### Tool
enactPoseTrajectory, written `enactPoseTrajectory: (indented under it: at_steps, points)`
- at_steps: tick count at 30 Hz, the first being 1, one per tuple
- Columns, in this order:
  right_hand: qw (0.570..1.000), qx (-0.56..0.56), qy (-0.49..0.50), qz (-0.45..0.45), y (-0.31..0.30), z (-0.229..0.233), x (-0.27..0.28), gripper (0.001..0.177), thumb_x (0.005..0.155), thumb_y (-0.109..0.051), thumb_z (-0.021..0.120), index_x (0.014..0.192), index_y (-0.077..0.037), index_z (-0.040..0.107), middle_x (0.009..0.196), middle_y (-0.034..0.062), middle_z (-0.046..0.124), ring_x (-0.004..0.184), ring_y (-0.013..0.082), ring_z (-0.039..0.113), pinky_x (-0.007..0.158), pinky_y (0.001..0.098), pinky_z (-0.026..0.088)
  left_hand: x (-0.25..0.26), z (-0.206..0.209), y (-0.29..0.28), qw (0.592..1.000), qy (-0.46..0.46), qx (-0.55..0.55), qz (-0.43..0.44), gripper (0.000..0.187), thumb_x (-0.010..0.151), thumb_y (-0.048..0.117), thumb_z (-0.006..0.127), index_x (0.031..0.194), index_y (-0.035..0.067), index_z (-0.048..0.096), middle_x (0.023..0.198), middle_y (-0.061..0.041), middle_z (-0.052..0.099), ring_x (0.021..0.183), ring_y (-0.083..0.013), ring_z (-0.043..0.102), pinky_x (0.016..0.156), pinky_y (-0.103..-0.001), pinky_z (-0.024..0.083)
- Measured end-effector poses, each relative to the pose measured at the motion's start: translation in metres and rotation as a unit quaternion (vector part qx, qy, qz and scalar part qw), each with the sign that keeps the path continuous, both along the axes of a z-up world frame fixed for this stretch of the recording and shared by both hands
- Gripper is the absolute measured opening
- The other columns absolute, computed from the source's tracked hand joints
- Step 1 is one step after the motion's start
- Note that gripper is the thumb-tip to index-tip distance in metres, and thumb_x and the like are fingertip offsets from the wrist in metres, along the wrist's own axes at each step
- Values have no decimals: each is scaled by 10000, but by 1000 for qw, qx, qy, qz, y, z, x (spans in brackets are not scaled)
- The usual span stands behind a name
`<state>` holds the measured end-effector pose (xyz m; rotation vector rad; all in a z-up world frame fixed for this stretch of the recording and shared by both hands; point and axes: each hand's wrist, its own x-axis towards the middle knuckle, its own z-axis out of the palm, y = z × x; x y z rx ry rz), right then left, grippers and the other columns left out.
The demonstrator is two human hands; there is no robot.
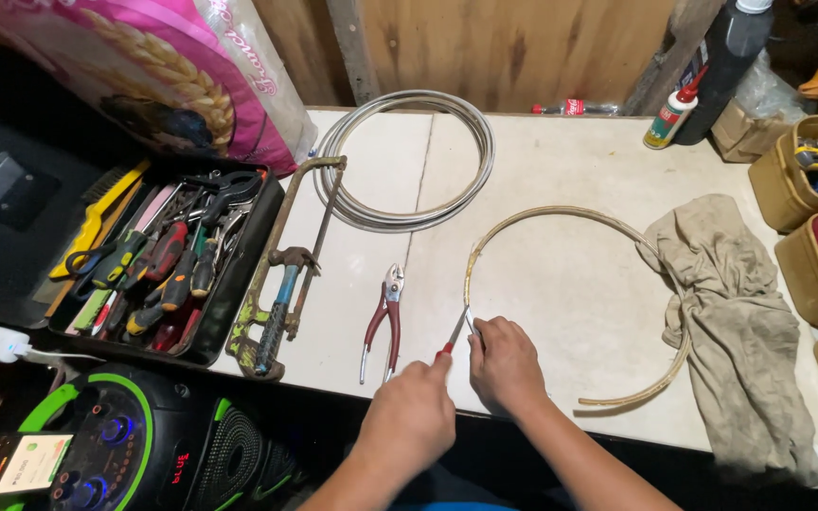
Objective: The person uses a red screwdriver to pry and separate a metal ring from a wooden hoop on a workbench. They then use pliers to grip and bend the metal ring, continuing to separate it from the wooden frame.
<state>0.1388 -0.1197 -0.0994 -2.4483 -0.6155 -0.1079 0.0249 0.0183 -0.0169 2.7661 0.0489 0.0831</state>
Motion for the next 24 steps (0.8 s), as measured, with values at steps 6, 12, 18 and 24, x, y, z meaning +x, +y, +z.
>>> enactPoseTrajectory:
  at_steps: [6, 12, 18, 24]
  points:
    - [1000, -6, 24, -5, 1, 5, -1, 266, 957, -234, 549, 1128, -96, 700, 967, 110, 669, 924, 344, 626, 852, 471, 507, 6, 50, 10, 897, 165, -308, 270, 457, 865, 268, 595, 1305, 241, 718, 1156, -21, 800, 1013, -192, 757, 961, -284, 568]
    - [999, -5, 44, 16, -2, 24, -4, 203, 954, -232, 544, 999, -96, 688, 897, 105, 663, 900, 336, 624, 850, 464, 493, -12, 54, 4, 890, 146, -324, 285, 419, 855, 285, 628, 1260, 256, 730, 1119, 4, 810, 1053, -177, 748, 985, -295, 553]
    - [992, 33, 1, 121, -23, 4, 5, 266, 859, -238, 639, 1051, -102, 763, 853, 69, 710, 857, 299, 638, 807, 425, 526, -45, 64, 21, 916, 128, -249, 286, 424, 817, 363, 670, 1234, 316, 732, 922, -45, 812, 833, -219, 760, 852, -329, 595]
    - [977, -24, 73, 196, -34, 19, 15, 259, 844, -251, 635, 1044, -136, 754, 914, 34, 726, 896, 258, 622, 820, 397, 517, -62, 62, 54, 936, -6, -242, 254, 400, 819, 315, 692, 1202, 221, 761, 1106, -22, 829, 1031, -205, 776, 982, -326, 564]
